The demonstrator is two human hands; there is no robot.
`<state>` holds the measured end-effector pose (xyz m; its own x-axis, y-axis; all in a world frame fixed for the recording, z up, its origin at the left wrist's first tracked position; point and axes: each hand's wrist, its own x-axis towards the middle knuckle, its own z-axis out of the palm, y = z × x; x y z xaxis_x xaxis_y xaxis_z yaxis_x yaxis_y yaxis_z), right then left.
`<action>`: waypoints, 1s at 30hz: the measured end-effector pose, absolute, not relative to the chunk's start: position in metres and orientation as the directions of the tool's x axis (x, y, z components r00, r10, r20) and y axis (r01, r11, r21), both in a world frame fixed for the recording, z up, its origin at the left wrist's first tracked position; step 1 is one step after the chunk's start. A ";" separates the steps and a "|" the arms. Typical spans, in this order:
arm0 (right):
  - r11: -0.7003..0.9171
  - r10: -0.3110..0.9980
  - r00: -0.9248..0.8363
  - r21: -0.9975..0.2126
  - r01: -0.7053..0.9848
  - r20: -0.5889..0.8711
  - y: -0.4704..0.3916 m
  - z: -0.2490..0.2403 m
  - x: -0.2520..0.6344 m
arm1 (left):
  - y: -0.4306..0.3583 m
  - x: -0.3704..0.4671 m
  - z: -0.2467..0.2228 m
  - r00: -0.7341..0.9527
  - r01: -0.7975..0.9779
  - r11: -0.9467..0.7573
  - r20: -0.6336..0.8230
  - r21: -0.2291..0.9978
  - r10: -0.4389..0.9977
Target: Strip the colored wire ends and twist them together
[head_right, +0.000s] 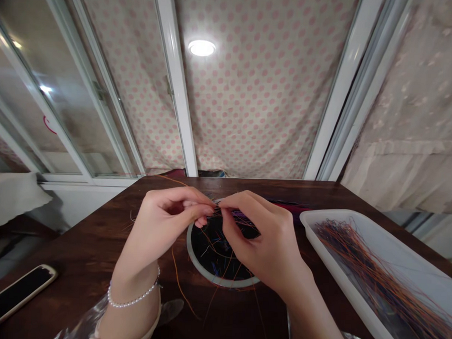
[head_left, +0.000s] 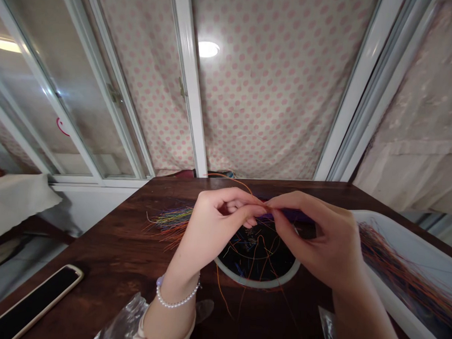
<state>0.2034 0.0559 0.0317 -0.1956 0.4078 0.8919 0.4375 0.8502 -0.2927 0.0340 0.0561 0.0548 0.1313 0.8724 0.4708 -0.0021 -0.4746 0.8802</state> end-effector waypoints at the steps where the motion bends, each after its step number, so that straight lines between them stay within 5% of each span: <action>1: 0.849 0.409 -0.192 -0.295 0.438 0.892 0.056 0.031 0.204 | 0.056 0.034 0.055 0.133 -0.019 -0.481 0.479 0.877 0.868; 30: 0.871 0.400 -0.206 -0.300 0.390 0.893 0.055 0.030 0.196 | 0.068 0.029 0.053 0.301 -0.155 -0.329 0.362 0.931 0.882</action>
